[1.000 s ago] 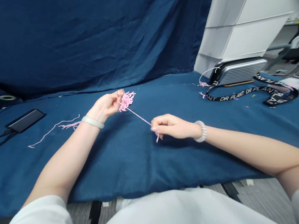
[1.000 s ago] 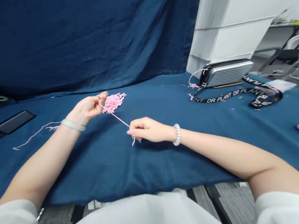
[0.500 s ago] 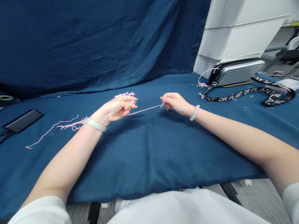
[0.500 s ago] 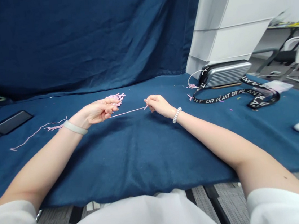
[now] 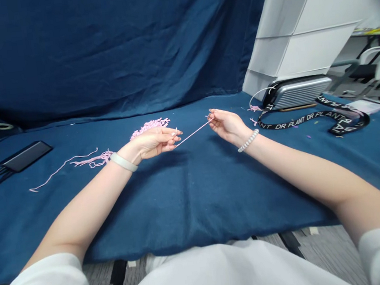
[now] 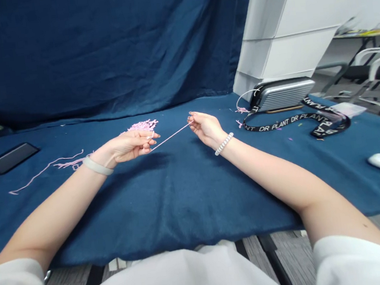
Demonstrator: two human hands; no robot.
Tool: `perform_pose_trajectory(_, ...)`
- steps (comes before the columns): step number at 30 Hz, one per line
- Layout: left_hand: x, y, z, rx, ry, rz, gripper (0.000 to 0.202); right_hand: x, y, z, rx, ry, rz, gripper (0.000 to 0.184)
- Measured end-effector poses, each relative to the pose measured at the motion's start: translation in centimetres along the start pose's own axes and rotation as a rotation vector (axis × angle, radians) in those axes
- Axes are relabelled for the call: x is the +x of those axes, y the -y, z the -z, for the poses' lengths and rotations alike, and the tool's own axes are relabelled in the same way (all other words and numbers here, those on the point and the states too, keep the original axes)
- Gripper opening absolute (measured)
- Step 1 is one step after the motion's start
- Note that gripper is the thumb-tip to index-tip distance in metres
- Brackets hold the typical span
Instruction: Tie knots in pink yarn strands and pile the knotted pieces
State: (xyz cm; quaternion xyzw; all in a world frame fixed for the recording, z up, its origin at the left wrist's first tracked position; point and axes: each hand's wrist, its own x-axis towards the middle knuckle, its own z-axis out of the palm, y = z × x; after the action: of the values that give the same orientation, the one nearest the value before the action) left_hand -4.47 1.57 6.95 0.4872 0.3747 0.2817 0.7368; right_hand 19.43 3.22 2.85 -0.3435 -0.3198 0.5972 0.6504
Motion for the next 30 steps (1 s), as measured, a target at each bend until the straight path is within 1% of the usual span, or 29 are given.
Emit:
perform_pose_trajectory(4,0.7,0.8,0.5,0.016,0.036,0.025,0.013,0.0,0.7,-0.5,0.042,-0.083,0.010,0.015)
perform_pose_trajectory(8,1.0,1.6,0.6,0.035,0.074,0.054,0.008,0.2,2.0,-0.4,0.055,-0.104,0.066,0.022)
perform_pose_trajectory(11,1.0,1.9,0.1,0.026,0.065,0.081,0.007,0.3,2.7,-0.3,0.022,-0.090,0.101,0.026)
perform_pose_trajectory(13,0.9,2.1,-0.3,0.025,0.070,0.109,0.008,-0.1,3.0,-0.6,-0.012,-0.068,0.094,0.023)
perform_pose_trajectory(15,0.8,2.4,-0.7,0.027,0.106,0.134,0.010,-0.9,3.0,-1.4,-0.025,-0.033,0.061,0.019)
perform_pose_trajectory(17,0.9,3.0,-1.1,0.001,0.157,0.125,0.010,-2.0,2.8,-2.3,-0.017,0.006,0.040,0.018)
perform_pose_trajectory(19,1.0,3.8,-1.5,-0.066,0.171,0.063,0.006,-3.1,1.9,-3.1,-0.050,0.042,0.020,0.018)
perform_pose_trajectory(20,1.2,4.3,-1.6,-0.109,0.147,0.019,0.004,-3.6,1.1,-3.3,-0.089,0.053,0.010,0.018)
perform_pose_trajectory(21,1.4,4.9,-1.7,-0.144,0.111,-0.020,0.008,-4.0,0.2,-3.4,-0.122,0.047,0.012,0.016)
perform_pose_trajectory(23,1.9,6.0,-1.9,-0.196,0.046,-0.089,0.017,-4.4,-2.1,-3.1,-0.170,0.051,0.012,0.011)
perform_pose_trajectory(24,2.1,6.6,-2.0,-0.216,0.020,-0.111,0.017,-4.4,-3.2,-2.8,-0.187,0.049,0.011,0.011)
perform_pose_trajectory(27,2.8,7.7,-2.0,-0.247,-0.003,-0.124,0.010,-4.3,-6.1,-1.8,-0.177,0.058,-0.073,0.020)
perform_pose_trajectory(30,3.1,8.1,-2.0,-0.260,-0.037,-0.134,0.007,-4.4,-7.2,-1.3,-0.173,0.104,-0.072,0.024)
